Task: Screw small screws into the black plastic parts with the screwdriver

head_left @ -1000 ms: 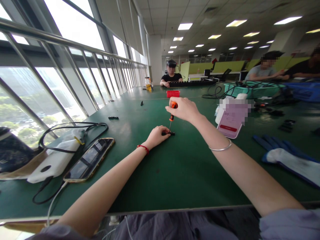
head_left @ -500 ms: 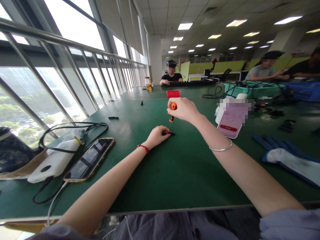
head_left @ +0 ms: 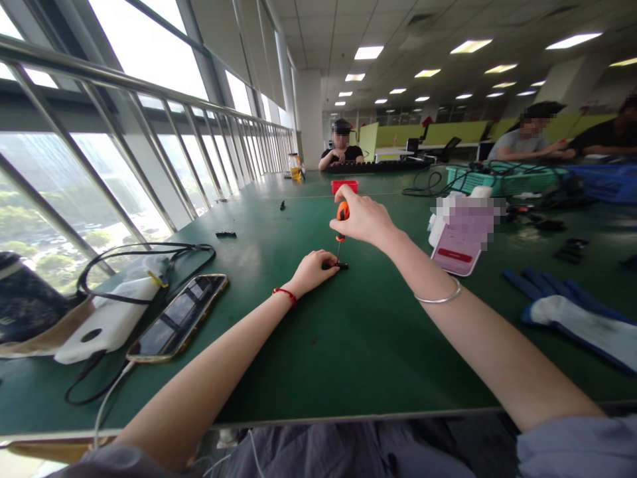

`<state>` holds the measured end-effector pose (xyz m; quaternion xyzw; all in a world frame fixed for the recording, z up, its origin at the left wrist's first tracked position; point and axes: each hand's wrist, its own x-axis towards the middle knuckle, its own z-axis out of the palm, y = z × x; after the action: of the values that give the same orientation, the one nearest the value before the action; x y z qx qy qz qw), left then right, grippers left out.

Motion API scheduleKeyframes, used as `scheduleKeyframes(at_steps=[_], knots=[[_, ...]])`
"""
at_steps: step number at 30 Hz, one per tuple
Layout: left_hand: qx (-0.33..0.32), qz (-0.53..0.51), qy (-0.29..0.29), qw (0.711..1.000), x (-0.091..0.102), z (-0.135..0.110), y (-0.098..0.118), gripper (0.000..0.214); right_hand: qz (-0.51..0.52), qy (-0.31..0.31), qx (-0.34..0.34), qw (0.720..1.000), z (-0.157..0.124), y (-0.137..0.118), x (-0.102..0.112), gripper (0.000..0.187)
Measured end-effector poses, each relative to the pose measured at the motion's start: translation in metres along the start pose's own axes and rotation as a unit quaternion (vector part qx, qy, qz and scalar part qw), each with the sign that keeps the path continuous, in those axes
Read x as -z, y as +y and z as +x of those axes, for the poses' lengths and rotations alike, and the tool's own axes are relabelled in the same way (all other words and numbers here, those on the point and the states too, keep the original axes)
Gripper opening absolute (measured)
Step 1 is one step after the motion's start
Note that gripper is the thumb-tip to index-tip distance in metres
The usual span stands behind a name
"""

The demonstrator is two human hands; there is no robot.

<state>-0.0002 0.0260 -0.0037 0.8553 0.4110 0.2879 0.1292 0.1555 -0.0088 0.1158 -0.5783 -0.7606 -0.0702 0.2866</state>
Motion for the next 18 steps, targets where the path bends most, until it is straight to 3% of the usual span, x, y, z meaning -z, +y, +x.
scheduleKeyframes(at_steps=[7, 11, 18], knots=[[0.002, -0.002, 0.001, 1.0, -0.0002, 0.0, 0.0004, 0.012, -0.004, -0.006, 0.01, 1.0, 0.0002, -0.0015, -0.0015, 0.023], [-0.001, 0.001, -0.001, 1.0, 0.0004, 0.0, 0.0013, 0.012, 0.006, -0.005, 0.005, 1.0, -0.0015, -0.004, -0.0005, 0.036], [-0.001, 0.001, 0.0, 1.0, 0.0009, -0.0001, 0.0031, 0.012, 0.005, 0.023, -0.01, 1.0, -0.0009, -0.0045, -0.0037, 0.023]])
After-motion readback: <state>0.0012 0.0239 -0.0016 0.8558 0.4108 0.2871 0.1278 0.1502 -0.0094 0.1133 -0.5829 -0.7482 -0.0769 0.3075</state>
